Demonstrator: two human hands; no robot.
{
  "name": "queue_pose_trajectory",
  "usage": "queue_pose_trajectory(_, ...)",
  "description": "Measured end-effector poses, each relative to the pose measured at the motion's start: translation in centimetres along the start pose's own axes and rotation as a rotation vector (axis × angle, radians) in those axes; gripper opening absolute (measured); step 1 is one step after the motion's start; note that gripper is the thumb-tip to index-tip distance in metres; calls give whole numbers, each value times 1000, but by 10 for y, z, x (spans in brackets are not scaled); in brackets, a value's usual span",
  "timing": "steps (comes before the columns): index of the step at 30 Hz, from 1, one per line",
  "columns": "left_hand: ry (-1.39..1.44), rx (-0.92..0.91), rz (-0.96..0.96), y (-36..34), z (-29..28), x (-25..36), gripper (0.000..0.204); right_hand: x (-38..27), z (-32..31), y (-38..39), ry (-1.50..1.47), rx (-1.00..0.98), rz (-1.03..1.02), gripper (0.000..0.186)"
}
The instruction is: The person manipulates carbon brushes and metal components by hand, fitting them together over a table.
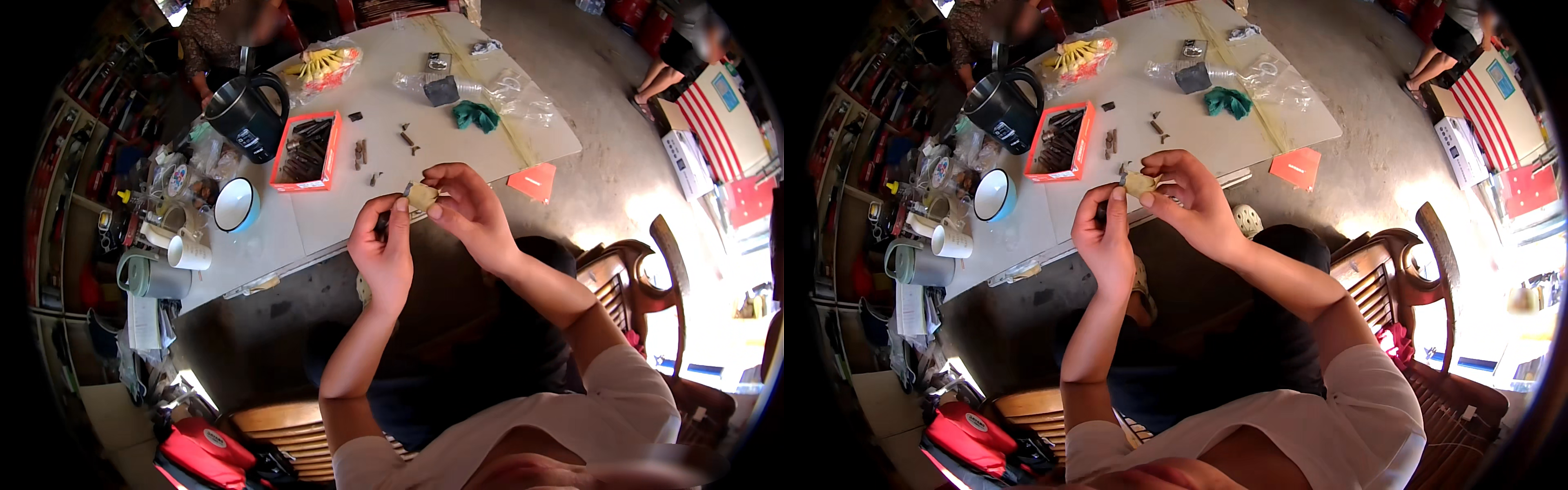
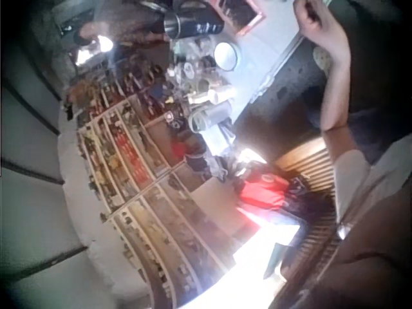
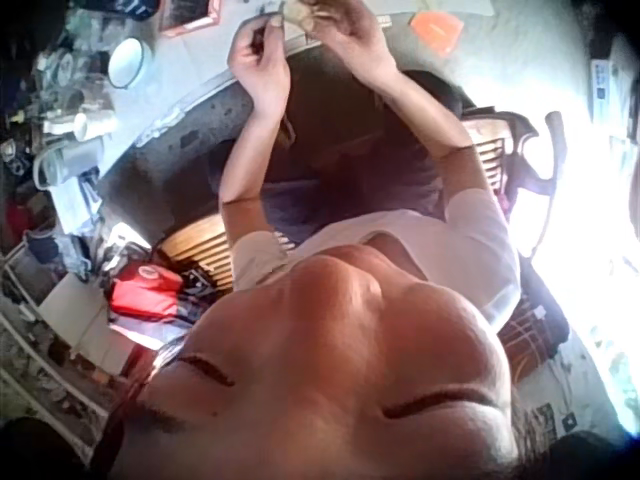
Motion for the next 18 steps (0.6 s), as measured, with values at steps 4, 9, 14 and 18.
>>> queue_pose_trajectory(4, -165, -8, 27, -15, -4, -10, 6, 21, -12, -25, -150, -26, 105, 15)
queue_pose_trajectory(9, -273, 19, 92, -30, -3, -19, 6, 35, -24, -37, -133, -66, 110, 11)
queue_pose_trajectory(14, -281, 70, 136, -41, 2, -22, 10, 50, -35, -43, -146, -98, 19, 11)
queue_pose_trajectory(18, -416, 127, 282, -41, 8, -15, 12, 50, -39, -48, -152, -93, 8, 9)
Point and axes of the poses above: each hand's wrist, its own y-axis away from the middle knuckle, its own z-axis out of the palm, x = y × z, the point moved 2 cm from there along -y, towards the middle knuckle, and after that the axes turned 14 degrees about -z, right-handed, at the moved point
